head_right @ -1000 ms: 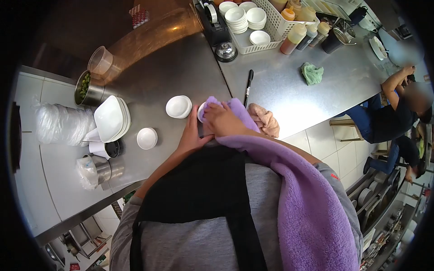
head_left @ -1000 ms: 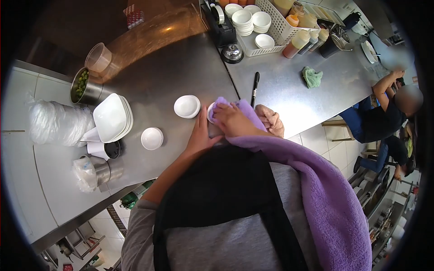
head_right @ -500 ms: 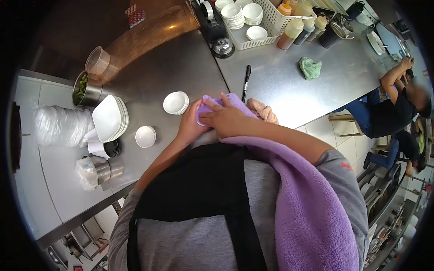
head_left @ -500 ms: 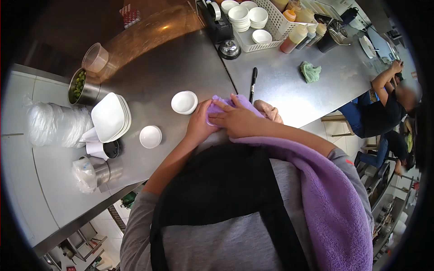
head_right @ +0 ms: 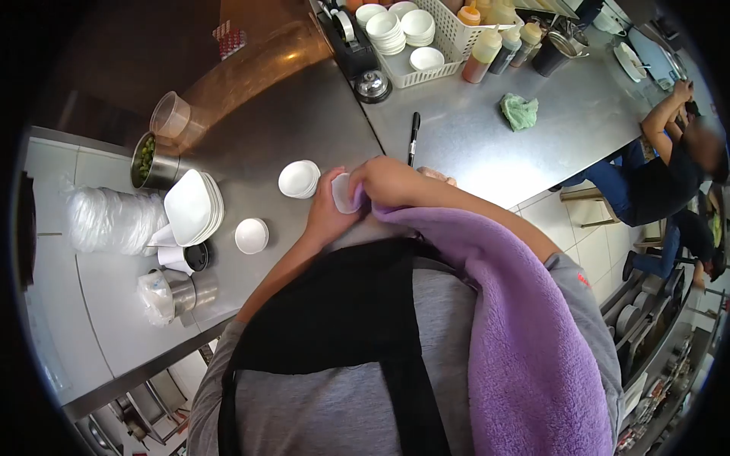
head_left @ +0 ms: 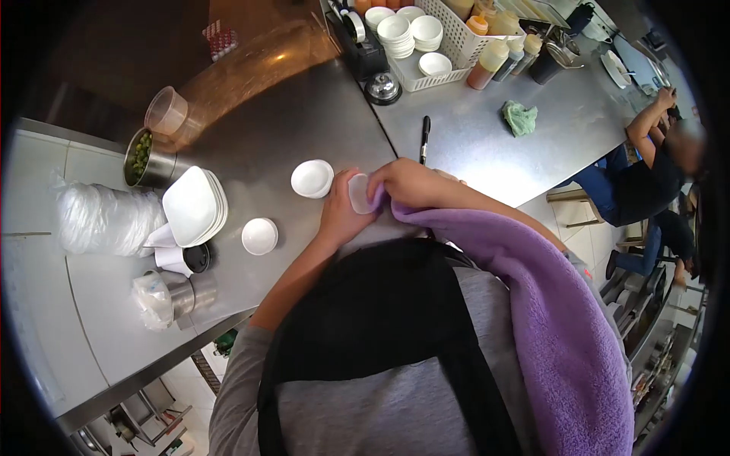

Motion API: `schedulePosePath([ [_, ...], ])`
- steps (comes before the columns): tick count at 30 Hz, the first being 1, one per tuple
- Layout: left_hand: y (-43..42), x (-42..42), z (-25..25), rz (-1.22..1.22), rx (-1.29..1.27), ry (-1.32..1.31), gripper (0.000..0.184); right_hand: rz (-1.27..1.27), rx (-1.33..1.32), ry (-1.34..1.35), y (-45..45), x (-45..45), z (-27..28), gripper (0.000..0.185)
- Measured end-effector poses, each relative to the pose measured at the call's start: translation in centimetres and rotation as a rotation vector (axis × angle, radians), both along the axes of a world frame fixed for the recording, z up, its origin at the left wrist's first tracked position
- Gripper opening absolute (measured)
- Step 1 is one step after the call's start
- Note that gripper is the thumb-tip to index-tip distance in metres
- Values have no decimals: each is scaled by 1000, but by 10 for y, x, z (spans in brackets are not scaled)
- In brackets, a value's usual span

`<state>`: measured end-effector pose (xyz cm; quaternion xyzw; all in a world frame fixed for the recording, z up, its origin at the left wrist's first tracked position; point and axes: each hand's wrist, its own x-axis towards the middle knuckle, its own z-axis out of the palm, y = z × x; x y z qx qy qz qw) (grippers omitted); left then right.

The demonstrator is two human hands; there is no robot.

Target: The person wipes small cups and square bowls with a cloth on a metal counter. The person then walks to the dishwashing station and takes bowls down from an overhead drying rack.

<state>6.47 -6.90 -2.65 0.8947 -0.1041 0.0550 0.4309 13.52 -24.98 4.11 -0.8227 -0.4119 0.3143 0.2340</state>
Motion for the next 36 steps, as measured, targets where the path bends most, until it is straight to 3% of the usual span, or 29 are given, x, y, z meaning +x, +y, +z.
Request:
schedulePosePath([
  [2,1,1,4,2,-5,-78,87,-801,622,603,-9,-3,-14,33],
  [3,0,-1,13,-6,35,-54,88,-975,699,746,-9,-6,-6,35],
  [5,0,-3,24,-19,74,-30,90,-1130,836,789,-8,-19,0,37],
  [6,2,-3,28,-35,-29,-33,90,-1284,973,826,-5,-26,2,39],
  [7,3,-1,33,-52,-131,-35,90,-1255,1157,763,5,-33,-1,40],
  [8,0,0,39,-60,-130,-36,90,-1260,1163,759,12,-40,1,40],
  [10,-9,-1,60,-173,-626,116,96,-667,1012,-191,22,-51,23,36],
  [11,-17,-8,73,-288,-988,336,93,-672,1010,-192,24,-49,35,36],
  [12,-23,-13,89,-291,-987,336,93,-388,911,-487,26,-44,49,35],
  [13,-27,-15,104,-241,-1157,405,92,-96,787,-768,29,-38,57,34],
  [14,-29,-15,114,-187,-1326,475,92,-97,788,-773,34,-33,57,34],
  [17,-25,-8,117,-10,-1404,509,87,-383,977,-401,55,-26,40,35],
  [18,-23,-6,118,77,-1488,558,83,-385,976,-393,63,-30,40,35],
  [20,-22,-2,124,132,-1422,569,78,-580,919,-450,75,-41,42,33],
  [25,-31,4,131,120,-1668,461,77,-238,916,-586,60,-17,41,37],
  [26,-34,2,130,130,-1679,460,77,-240,963,-439,60,-6,35,38],
  [28,-37,-5,128,191,-1390,373,75,-248,1005,-283,68,-9,31,38],
  [30,-24,-2,105,192,-1280,397,73,-760,1069,412,87,-27,31,40],
  [31,-17,4,94,248,-1189,337,74,-866,1059,537,93,-34,29,42],
  [32,-15,11,84,304,-1096,279,74,-868,1057,538,96,-43,27,42],
  [33,-19,21,77,518,-1131,109,64,-847,981,470,98,-53,26,45],
  [34,-14,26,73,522,-1133,110,64,-823,904,402,99,-61,24,49],
  [36,11,33,66,426,-699,113,47,-783,925,405,91,-63,12,47],
])
